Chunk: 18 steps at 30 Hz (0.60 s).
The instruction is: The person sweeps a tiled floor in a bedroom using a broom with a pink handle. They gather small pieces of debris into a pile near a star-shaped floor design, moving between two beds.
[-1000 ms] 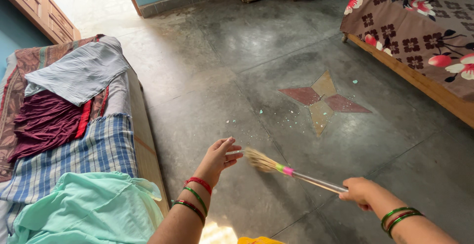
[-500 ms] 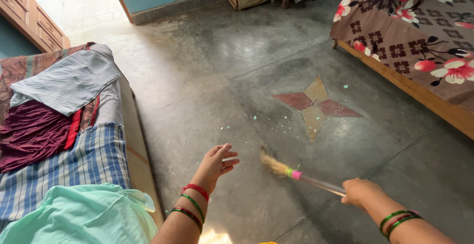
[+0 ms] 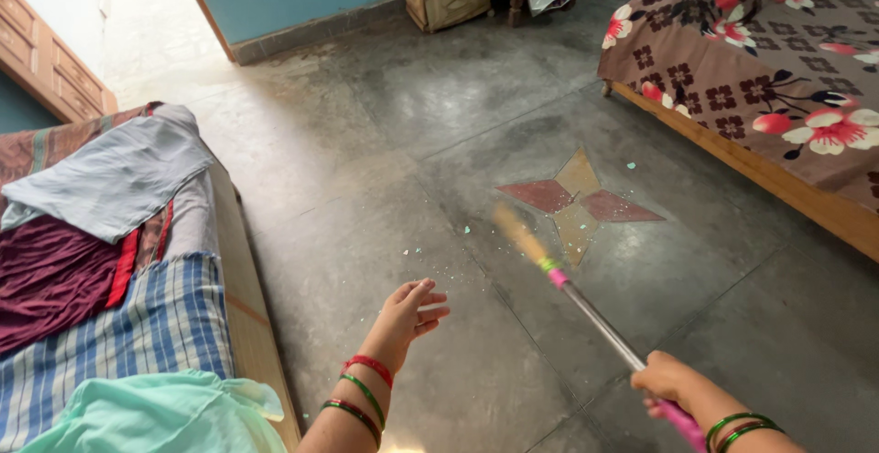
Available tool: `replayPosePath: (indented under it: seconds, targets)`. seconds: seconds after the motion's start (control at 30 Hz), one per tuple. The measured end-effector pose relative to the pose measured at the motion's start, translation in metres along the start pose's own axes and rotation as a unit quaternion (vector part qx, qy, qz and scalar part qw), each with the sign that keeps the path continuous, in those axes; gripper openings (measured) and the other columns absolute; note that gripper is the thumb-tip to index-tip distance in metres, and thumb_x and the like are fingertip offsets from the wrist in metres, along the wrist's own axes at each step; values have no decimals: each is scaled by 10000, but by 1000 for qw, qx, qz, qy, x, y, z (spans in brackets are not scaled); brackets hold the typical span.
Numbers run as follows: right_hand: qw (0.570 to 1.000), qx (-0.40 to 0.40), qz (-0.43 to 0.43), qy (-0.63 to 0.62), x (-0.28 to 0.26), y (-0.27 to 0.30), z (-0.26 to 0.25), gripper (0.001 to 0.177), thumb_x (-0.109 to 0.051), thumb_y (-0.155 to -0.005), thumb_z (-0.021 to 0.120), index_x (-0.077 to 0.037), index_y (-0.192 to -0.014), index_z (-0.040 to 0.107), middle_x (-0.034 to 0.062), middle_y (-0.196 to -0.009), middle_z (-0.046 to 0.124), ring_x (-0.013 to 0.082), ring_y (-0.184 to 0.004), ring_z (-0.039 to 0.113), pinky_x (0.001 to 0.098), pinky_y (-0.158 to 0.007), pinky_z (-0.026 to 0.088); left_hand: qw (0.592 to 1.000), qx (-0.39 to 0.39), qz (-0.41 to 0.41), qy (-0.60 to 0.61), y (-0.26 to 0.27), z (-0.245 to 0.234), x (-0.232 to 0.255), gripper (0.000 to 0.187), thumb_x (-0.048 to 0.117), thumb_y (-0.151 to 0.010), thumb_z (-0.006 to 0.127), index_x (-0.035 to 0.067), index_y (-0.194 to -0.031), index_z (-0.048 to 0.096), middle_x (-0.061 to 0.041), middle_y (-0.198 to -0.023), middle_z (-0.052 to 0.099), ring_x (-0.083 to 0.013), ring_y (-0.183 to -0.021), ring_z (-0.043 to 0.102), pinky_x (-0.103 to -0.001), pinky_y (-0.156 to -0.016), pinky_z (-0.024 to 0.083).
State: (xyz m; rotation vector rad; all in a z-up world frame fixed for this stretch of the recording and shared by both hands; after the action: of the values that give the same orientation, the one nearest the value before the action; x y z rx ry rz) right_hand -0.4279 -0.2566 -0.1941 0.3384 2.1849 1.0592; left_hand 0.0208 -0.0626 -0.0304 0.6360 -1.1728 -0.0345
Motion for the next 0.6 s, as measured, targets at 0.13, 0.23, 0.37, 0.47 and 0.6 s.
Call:
replayPosePath:
  seconds: [0.13, 0.23, 0.37, 0.47, 0.6]
  targets:
    - [968, -150, -15, -200, -7, -27, 12, 307, -206, -858, 662, 90, -814, 591, 135, -590, 608, 215, -471, 561, 325, -421, 458, 1000, 14, -19, -13, -2, 5, -2, 526, 410, -953, 565, 82, -1365, 567, -124, -1298, 695, -246, -1147, 703, -376, -1007, 544]
    - [881, -131, 14, -455, -28, -35, 30, 208, -183, -852, 681, -22, -803, 558, 72, -620, 576, 190, -507, 555, 308, -451, 464, 999, 16, -26, -10, -6, 12, -4, 529, 409, -950, 571, 78, -1364, 566, -124, -1300, 698, -247, -1149, 704, -375, -1006, 543]
    - [836, -116, -14, -535, -51, -27, 75, 151, -88, -845, 664, -72, -779, 528, 45, -635, 583, 161, -532, 575, 298, -471, 489, 1000, 14, -24, -12, -15, 25, 0, 536, 412, -949, 577, 76, -1365, 564, -133, -1301, 696, -252, -1147, 706, -375, -1005, 540]
    - [818, -167, 50, -548, -54, -26, 67, 176, -72, -872, 650, -70, -772, 504, 32, -654, 569, 135, -549, 578, 264, -509, 525, 1000, 16, -21, -17, -21, 34, 4, 544, 414, -947, 580, 74, -1371, 561, -140, -1305, 693, -255, -1146, 703, -381, -1009, 537]
    - [806, -287, 112, -505, -42, -25, 29, 200, -134, -903, 659, -20, -792, 537, 1, -646, 546, 96, -539, 569, 248, -505, 535, 999, 22, -30, -33, -31, 53, 12, 555, 420, -949, 572, 80, -1387, 546, -124, -1320, 688, -239, -1163, 705, -374, -1032, 536]
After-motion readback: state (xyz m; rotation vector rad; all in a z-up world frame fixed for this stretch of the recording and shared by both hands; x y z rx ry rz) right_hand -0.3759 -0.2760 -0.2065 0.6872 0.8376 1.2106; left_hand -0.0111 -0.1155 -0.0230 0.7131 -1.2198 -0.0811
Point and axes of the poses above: each hand's wrist, its own y-axis away from the middle knuckle, its own z-axis out of the palm, x = y × z, the point moved 3 cm from there along -y, towards the middle knuckle
